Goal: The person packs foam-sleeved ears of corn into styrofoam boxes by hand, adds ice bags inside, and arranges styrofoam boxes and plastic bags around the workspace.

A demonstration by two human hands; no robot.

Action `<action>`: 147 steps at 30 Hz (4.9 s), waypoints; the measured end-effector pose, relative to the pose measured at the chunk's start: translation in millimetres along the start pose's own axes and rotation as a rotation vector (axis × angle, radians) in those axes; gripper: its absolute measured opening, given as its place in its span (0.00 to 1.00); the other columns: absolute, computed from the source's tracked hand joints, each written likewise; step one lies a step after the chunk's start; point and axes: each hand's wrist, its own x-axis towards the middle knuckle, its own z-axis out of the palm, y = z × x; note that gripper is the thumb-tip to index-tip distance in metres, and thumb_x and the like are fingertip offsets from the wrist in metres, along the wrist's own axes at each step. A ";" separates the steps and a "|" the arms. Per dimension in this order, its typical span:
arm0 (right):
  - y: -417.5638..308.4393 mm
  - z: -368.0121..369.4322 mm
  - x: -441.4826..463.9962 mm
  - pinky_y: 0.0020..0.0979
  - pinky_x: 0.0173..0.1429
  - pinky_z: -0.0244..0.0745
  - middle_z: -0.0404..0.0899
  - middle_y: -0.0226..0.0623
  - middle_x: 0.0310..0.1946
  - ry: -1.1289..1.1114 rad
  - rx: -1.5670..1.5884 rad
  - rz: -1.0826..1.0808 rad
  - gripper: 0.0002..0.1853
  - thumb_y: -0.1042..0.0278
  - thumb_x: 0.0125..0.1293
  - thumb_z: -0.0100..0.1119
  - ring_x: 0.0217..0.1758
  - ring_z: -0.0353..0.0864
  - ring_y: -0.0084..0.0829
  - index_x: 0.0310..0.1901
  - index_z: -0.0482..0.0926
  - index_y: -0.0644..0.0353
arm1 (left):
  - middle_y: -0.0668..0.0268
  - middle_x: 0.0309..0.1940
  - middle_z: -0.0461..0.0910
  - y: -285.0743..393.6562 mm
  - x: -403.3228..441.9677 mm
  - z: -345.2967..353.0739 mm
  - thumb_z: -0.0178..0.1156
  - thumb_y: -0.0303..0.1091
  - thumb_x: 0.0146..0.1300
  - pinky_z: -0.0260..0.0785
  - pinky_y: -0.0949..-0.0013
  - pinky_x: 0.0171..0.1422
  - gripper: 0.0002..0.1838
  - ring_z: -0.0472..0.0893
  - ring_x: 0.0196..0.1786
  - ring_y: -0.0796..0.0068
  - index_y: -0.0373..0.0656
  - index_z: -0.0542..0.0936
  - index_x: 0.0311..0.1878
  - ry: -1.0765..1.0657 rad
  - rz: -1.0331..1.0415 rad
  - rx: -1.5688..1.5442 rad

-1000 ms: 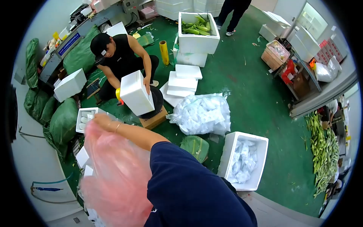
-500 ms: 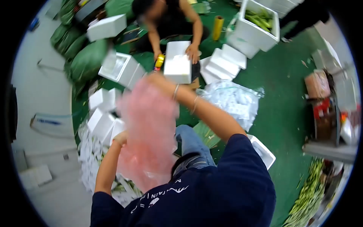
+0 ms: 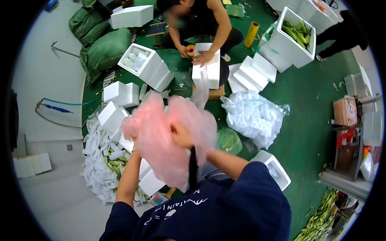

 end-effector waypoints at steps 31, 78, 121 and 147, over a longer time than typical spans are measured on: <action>45.8 -218.3 -161.7 0.36 0.48 0.77 0.84 0.38 0.36 -0.126 -0.541 0.222 0.16 0.47 0.55 0.65 0.42 0.82 0.36 0.36 0.86 0.50 | 0.66 0.33 0.77 -90.4 -54.5 124.5 0.51 0.43 0.65 0.67 0.68 0.35 0.12 0.76 0.35 0.75 0.44 0.77 0.37 -0.327 0.085 0.361; 187.1 -135.7 -48.4 0.29 0.31 0.78 0.85 0.42 0.31 -0.331 -0.611 0.863 0.11 0.67 0.64 0.55 0.29 0.84 0.31 0.42 0.80 0.65 | 0.67 0.31 0.83 -287.2 -325.1 253.5 0.59 0.45 0.63 0.66 0.75 0.27 0.14 0.78 0.26 0.79 0.46 0.81 0.46 0.743 -1.094 -1.134; 332.6 222.7 315.9 0.27 0.19 0.70 0.81 0.42 0.27 -0.461 -0.786 0.342 0.21 0.65 0.49 0.64 0.23 0.79 0.29 0.38 0.78 0.77 | 0.55 0.60 0.73 -644.5 -34.2 -93.0 0.49 0.39 0.68 0.67 0.63 0.62 0.20 0.72 0.61 0.54 0.44 0.73 0.61 1.033 -0.503 0.089; 417.5 268.9 86.3 0.37 0.34 0.76 0.78 0.41 0.27 -1.650 -0.804 -0.399 0.09 0.71 0.58 0.61 0.29 0.81 0.40 0.40 0.76 0.63 | 0.38 0.53 0.76 -589.5 -204.5 288.0 0.63 0.49 0.51 0.71 0.57 0.58 0.53 0.78 0.54 0.46 0.27 0.47 0.71 1.255 -1.599 -0.542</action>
